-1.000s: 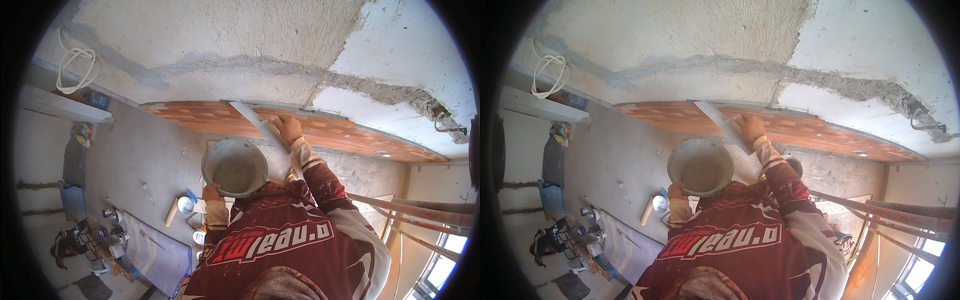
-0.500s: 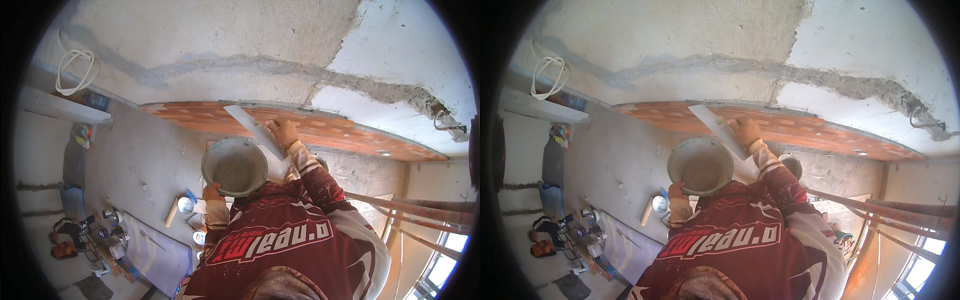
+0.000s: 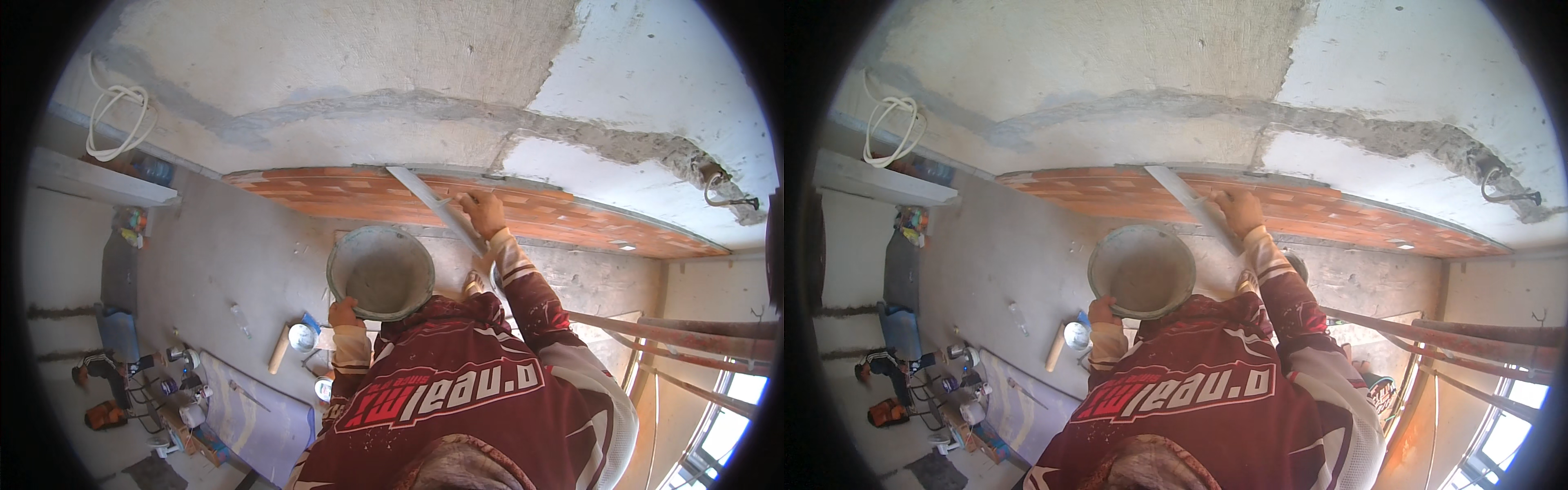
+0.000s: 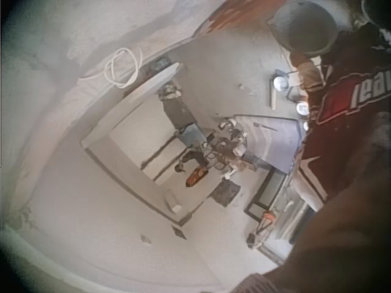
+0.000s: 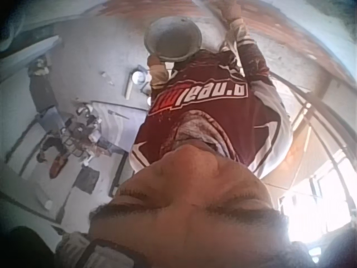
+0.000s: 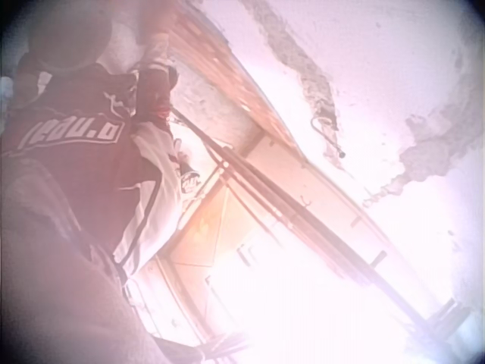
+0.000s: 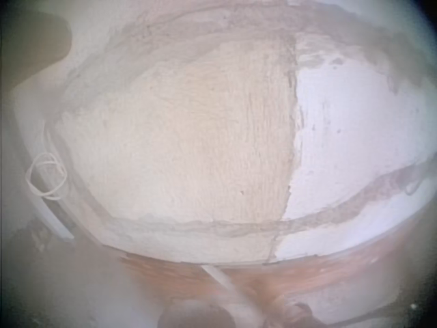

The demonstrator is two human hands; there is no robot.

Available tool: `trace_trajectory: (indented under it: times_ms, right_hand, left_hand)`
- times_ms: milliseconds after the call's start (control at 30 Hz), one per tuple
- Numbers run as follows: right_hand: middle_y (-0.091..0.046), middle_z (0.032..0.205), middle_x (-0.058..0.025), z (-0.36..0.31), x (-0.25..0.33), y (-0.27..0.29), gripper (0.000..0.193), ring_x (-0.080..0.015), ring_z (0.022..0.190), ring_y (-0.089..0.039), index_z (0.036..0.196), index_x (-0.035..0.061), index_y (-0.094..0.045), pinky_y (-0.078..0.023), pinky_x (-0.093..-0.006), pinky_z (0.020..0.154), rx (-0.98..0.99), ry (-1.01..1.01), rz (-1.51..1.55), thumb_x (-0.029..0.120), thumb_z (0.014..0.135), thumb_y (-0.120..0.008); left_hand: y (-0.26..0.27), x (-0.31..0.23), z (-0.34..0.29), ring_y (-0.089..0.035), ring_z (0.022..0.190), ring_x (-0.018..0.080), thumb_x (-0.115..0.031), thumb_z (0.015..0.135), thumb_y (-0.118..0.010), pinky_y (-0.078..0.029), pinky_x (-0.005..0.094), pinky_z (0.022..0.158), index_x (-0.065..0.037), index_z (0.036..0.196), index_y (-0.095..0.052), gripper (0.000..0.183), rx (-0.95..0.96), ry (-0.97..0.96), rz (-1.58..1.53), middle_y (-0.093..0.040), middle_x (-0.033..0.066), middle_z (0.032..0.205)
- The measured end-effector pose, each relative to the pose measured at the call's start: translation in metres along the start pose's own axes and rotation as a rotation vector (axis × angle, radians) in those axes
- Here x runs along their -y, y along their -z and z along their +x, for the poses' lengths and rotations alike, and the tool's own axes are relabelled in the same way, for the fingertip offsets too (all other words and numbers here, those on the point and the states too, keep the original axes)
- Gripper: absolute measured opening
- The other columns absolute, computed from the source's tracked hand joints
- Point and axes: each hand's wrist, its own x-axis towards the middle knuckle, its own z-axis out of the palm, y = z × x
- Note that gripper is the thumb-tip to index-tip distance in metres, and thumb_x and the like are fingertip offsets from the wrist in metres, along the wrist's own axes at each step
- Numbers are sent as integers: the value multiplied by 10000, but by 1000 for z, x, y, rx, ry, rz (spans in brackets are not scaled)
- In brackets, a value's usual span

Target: The person scoops plaster from a bucket with a trowel and applies it to a ceiling area above a wooden beam. They repeatedly smooth the plaster along the beam's edge and the adjacent ceiling surface.

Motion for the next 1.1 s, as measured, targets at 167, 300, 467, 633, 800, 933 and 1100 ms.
trace_trajectory:
  times_ms: [167,300,467,633,800,933,1100]
  right_hand:
    - [-655,691,-78,-6,-22,47,412,-106,543,-556,943,4,-712,-453,-276,499,72,-162,171,402,879,-625]
    - [-639,691,-48,-11,-30,77,435,-98,508,-517,976,5,-711,-436,-274,473,54,-206,112,419,870,-631]
    - [-638,705,-40,-22,-54,100,419,-89,511,-509,962,10,-713,-430,-270,466,10,-173,131,411,873,-628]
    - [-631,699,-35,-31,-66,128,413,-84,509,-499,938,-1,-709,-419,-253,460,-2,-151,115,399,878,-626]
    - [-632,702,-41,-38,-104,151,423,-82,507,-500,933,-11,-707,-417,-249,457,12,-219,107,400,880,-623]
    - [-649,716,-72,-50,-104,169,437,-120,543,-533,925,-5,-712,-434,-282,500,-34,-256,109,418,873,-614]
    - [-677,748,-124,-55,-114,188,458,-203,644,-606,914,8,-717,-474,-347,626,-69,-230,74,447,860,-596]
  left_hand:
    - [-24,-41,-21,-517,613,202,-10,600,-641,-457,359,570,-24,746,-519,191,-104,192,-235,-538,74,722]
    - [-13,-15,-5,-491,597,200,-17,601,-643,-438,358,546,-30,739,-511,191,3,-7,62,-507,58,700]
    - [-25,-12,-5,-471,584,191,-21,592,-645,-417,355,520,-44,715,-485,203,-3,-24,35,-480,47,679]
    - [-30,-17,-6,-477,591,188,-19,579,-656,-419,355,524,-49,706,-474,224,18,-61,85,-476,45,676]
    - [-47,-34,-13,-500,613,200,-2,583,-653,-443,363,548,-36,708,-484,213,-12,197,-172,-490,57,694]
    - [-54,-38,-18,-521,632,216,11,598,-648,-466,374,571,-18,718,-507,188,-2,182,-170,-513,74,719]
    - [-50,-21,-3,-561,675,246,14,618,-637,-506,393,612,5,770,-529,186,72,223,-188,-544,99,767]
